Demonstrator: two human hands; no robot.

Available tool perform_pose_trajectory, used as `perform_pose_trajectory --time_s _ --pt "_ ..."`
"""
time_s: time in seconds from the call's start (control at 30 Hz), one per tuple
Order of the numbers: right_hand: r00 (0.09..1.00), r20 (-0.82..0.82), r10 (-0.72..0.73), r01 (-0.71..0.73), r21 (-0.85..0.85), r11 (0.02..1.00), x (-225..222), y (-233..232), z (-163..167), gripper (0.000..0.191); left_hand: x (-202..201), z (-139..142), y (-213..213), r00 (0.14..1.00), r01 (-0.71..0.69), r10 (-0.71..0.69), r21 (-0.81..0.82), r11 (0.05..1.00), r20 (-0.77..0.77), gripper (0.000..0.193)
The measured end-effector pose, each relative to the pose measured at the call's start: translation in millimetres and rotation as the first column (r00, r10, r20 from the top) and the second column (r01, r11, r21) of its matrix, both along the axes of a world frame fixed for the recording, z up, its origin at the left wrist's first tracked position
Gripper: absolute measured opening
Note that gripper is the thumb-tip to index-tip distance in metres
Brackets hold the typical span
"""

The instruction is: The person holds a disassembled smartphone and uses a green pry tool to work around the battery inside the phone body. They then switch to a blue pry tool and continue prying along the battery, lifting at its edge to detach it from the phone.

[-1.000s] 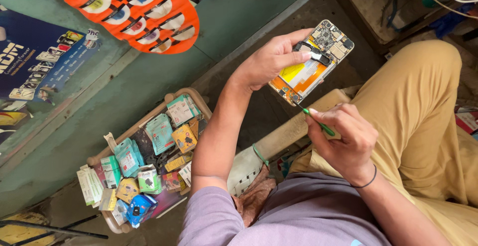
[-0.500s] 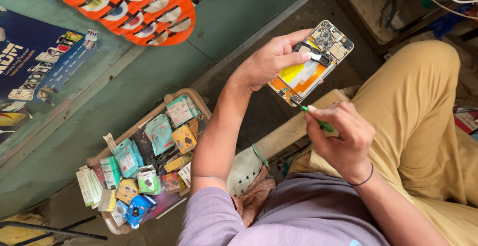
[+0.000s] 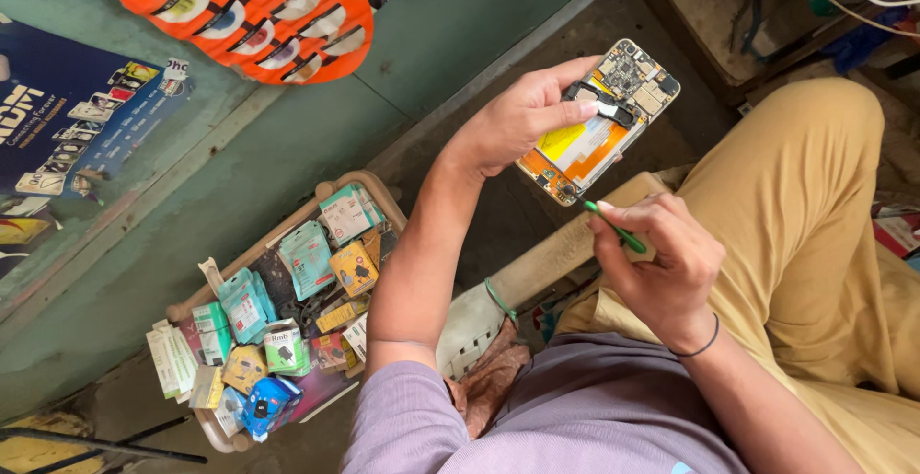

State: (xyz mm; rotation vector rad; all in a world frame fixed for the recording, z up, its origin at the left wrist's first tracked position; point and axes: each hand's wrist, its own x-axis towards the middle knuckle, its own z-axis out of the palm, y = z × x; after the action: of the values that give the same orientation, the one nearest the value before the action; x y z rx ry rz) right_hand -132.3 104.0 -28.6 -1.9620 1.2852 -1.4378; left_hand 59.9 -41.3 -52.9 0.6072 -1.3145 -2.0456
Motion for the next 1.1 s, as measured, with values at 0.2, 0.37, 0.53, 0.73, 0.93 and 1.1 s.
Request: perform_pose_trajectory --time_s 0.2,0.37,0.53,0.73,0.93,1.1 --pt "0.998 0.052 0.023 -0.024 0.015 1.000 -9.9 1.2 -5.3 0.020 -0.4 -1.9 1.2 0.999 0.007 -0.006 0.025 1.000 -0.042 0.057" --pt "0.936 0.336 -0.102 0.053 0.154 0.987 -21.8 -6.1 -3.9 0.012 -6.2 -2.5 2.0 0.992 -0.114 0.111 -0.056 0.992 -0.053 0.059" --pt "0.945 0.323 -0.056 -0.031 0.258 0.966 -26.2 -12.0 8.4 0.012 -15.8 0.2 6.6 0.967 -0.243 0.232 -0.110 0.964 -0.102 0.060" --pt "0.986 0.168 -0.007 -0.024 0.180 0.983 -24.0 -18.4 17.2 0.011 -23.6 7.2 14.3 0.927 -0.372 0.357 -0.180 0.911 -0.110 0.061" --pt "0.961 0.273 0.050 -0.088 0.126 0.988 -29.8 -25.7 22.9 0.010 -27.4 19.0 25.5 0.906 -0.423 0.406 -0.213 0.881 -0.122 0.057" --pt "0.952 0.301 0.061 -0.106 0.137 0.985 -30.2 -26.0 28.6 0.009 -30.9 27.0 33.8 0.894 -0.448 0.429 -0.228 0.864 -0.132 0.057"
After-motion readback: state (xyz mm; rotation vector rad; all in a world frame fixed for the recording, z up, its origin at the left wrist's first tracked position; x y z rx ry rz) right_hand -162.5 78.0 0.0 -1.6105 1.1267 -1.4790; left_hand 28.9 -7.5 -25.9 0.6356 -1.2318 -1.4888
